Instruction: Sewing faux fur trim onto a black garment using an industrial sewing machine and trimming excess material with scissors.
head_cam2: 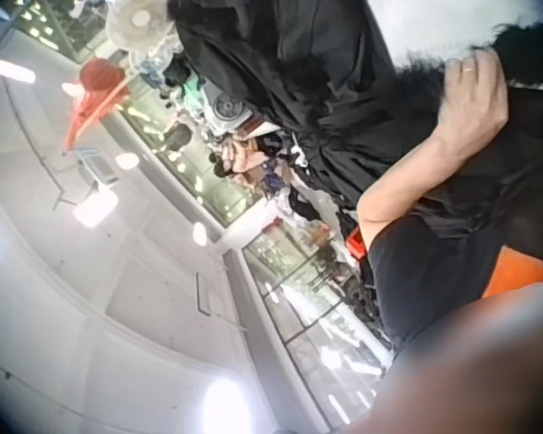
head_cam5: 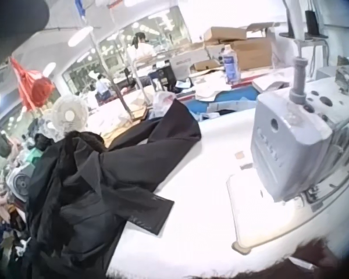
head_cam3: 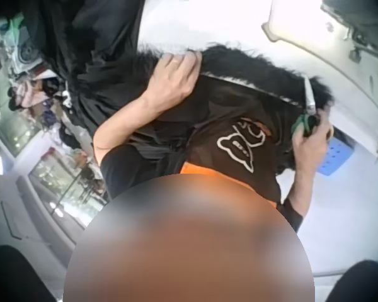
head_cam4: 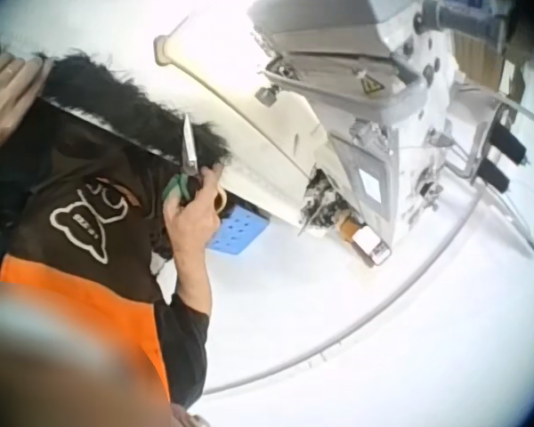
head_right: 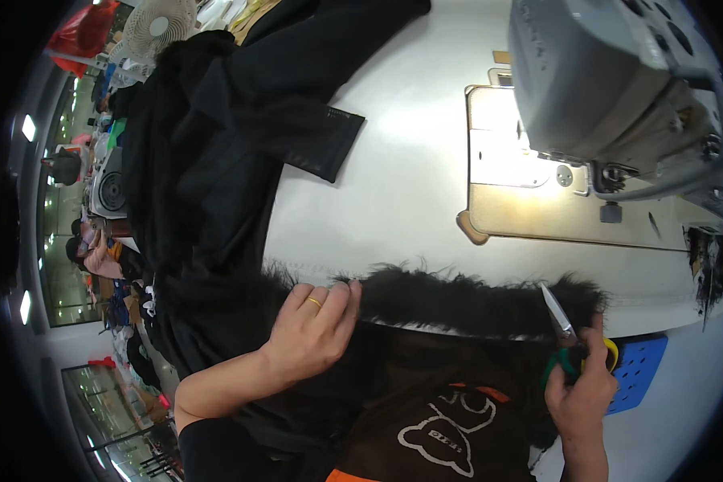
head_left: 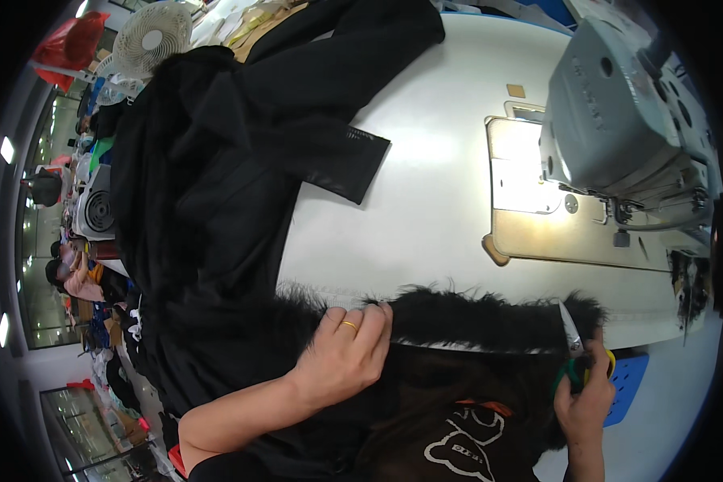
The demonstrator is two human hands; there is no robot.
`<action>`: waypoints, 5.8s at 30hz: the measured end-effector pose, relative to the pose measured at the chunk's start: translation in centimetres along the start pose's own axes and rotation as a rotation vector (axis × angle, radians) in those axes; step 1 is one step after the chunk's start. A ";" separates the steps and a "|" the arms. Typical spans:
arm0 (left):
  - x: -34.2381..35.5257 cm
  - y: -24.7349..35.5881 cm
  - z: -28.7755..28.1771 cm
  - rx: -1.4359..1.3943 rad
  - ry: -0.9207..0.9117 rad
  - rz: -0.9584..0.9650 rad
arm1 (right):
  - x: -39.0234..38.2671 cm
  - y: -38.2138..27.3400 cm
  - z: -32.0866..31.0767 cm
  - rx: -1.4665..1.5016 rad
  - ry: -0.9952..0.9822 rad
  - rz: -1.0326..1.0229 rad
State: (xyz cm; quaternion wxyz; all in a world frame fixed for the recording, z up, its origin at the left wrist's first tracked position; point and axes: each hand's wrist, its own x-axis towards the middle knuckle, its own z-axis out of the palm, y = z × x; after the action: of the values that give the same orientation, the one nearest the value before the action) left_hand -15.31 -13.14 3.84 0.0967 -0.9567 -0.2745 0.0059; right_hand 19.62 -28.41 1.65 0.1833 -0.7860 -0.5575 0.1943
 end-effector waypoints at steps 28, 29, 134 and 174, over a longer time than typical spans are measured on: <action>20.7 6.5 1.5 -1.034 0.149 -0.587 | 14.7 3.9 -8.5 -0.013 0.323 -0.183; 21.0 6.6 1.6 -1.133 0.125 -0.636 | 13.4 3.2 -9.0 0.038 0.221 -0.141; 12.2 5.5 -2.2 -1.427 0.035 -0.360 | 6.0 3.1 -7.9 1.067 0.272 0.071; 11.9 8.5 -1.1 -1.794 -0.507 -0.287 | 2.6 -0.6 -3.3 1.210 0.006 0.226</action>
State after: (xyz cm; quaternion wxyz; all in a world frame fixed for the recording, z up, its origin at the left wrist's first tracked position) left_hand -0.71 -14.11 3.86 -0.7386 -0.6014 -0.3045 -0.0117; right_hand 21.57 -26.01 4.49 0.5767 -0.5976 -0.2610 0.4921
